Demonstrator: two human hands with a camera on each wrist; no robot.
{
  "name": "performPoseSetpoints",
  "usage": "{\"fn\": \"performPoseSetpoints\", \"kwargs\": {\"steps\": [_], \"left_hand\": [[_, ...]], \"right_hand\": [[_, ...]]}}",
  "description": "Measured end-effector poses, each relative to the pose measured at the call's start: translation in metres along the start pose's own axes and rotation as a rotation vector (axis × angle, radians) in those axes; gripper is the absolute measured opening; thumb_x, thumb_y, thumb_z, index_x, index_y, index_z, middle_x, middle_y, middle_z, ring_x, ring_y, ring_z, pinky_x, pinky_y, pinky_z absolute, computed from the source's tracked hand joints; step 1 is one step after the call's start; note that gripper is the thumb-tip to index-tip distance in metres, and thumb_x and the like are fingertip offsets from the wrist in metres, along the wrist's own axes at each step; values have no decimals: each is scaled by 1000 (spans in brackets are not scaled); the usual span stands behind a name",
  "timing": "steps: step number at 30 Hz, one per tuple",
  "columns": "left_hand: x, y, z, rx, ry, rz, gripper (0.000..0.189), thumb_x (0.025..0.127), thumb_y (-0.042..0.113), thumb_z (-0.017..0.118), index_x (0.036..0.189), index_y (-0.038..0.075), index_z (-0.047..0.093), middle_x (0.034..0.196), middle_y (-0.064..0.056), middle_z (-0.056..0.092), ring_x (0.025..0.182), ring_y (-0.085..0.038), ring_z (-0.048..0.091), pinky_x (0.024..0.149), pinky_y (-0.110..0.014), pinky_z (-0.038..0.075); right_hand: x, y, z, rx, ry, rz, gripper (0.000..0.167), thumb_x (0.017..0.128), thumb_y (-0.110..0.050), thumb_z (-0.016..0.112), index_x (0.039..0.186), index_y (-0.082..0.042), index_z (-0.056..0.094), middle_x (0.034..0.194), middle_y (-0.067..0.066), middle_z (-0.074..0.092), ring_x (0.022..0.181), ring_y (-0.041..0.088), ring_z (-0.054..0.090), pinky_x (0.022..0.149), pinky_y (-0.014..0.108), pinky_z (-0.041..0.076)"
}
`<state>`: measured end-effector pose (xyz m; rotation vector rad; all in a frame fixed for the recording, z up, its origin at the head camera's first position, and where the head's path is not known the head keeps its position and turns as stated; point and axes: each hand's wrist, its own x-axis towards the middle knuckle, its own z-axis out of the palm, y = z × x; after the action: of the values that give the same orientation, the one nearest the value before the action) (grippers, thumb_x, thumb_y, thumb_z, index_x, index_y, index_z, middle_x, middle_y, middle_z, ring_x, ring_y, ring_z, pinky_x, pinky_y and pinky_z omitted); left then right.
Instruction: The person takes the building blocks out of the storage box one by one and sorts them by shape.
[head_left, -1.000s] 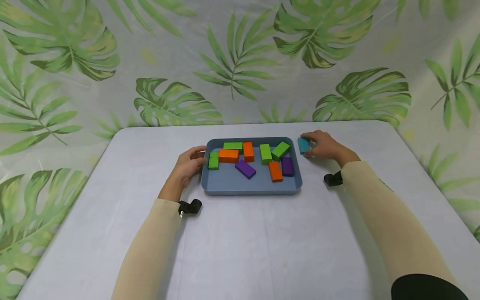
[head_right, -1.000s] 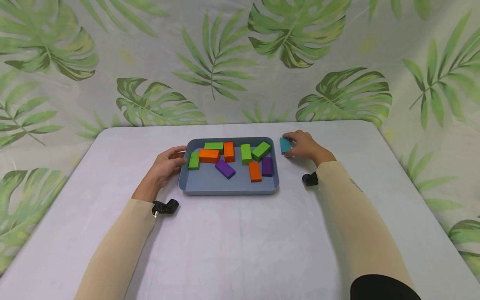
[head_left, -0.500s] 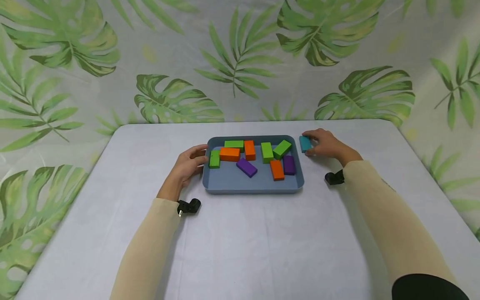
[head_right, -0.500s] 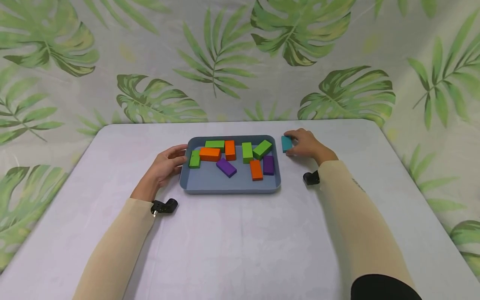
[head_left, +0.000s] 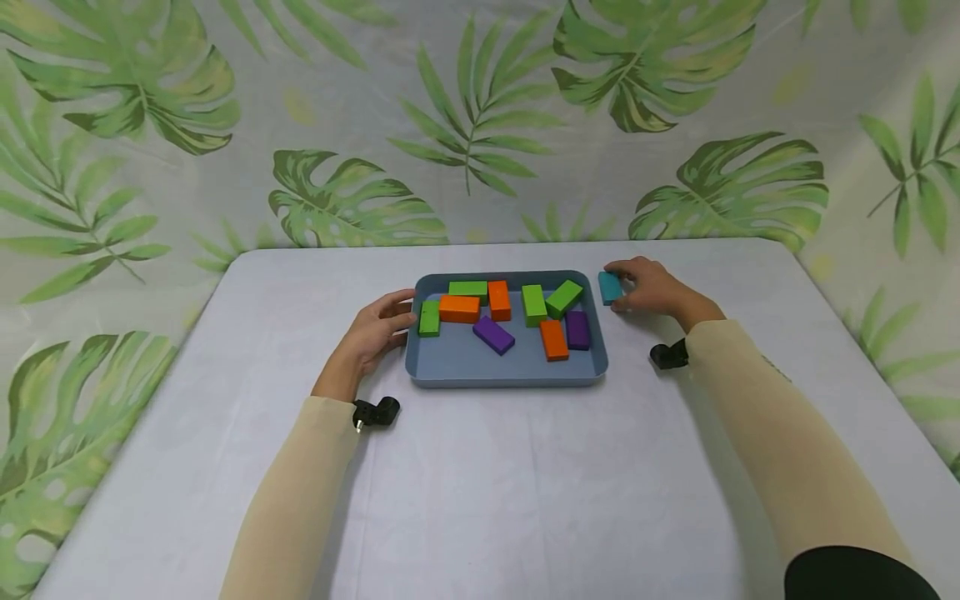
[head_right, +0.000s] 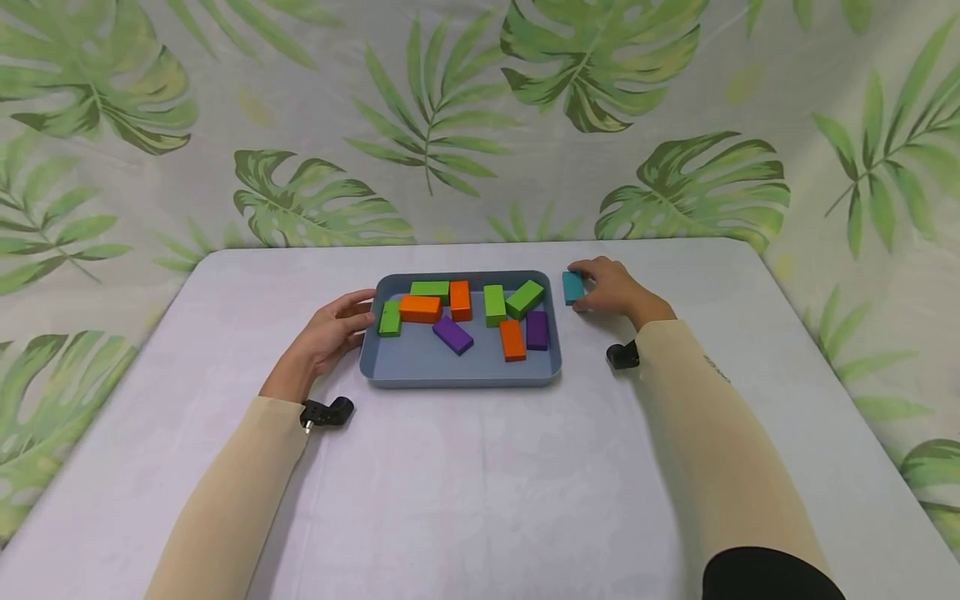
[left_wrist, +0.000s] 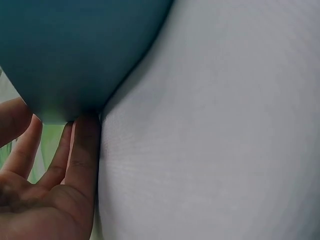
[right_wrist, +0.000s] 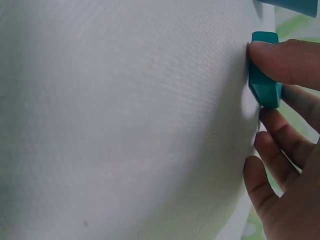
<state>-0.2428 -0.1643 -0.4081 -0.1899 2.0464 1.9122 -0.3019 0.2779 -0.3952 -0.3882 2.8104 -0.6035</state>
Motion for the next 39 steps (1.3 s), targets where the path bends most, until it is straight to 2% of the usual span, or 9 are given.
{"fn": "performPoseSetpoints", "kwargs": {"steps": [9,17,24,28,33,39], "left_hand": [[0,1,0,-1,-2,-1,54,99,8,57,150,20,44,155,-12,40,138,-28,45,116,-45,39],[1,0,1,-3,-16,5,55,99,10,57,151,21,42,156,-12,38,140,-29,44,118,-45,38],[1,-1,-1,-8,-31,9,55,100,10,57,152,21,42,157,-12,37,142,-29,42,119,-44,36],[1,-2,-3,-27,-46,13,55,100,9,55,152,20,40,159,-12,35,143,-28,41,120,-44,34],[0,-5,-7,-113,-83,11,57,102,5,50,155,16,35,163,-11,29,148,-27,34,124,-43,28],[-2,-5,-5,-132,-127,33,61,100,2,52,156,15,32,165,-10,24,150,-27,30,125,-44,25]], "right_hand": [[0,2,1,-7,10,-8,71,83,-16,72,147,-2,43,146,31,42,134,48,35,114,65,26],[-4,-2,-9,68,-50,21,81,84,-19,72,152,-2,32,149,32,38,137,50,35,114,66,28],[-13,-11,-27,115,-32,-50,70,92,-20,65,151,2,34,153,31,34,138,52,34,111,67,31],[-14,-26,-34,91,6,-93,63,95,-19,62,149,0,38,154,26,36,138,49,36,112,66,31],[-15,-56,-40,49,44,-152,56,96,-19,62,146,-2,45,151,25,42,135,46,40,111,63,34],[-13,-86,-39,10,24,-247,53,95,-17,62,144,-1,48,147,25,45,132,45,43,111,61,35]]}}
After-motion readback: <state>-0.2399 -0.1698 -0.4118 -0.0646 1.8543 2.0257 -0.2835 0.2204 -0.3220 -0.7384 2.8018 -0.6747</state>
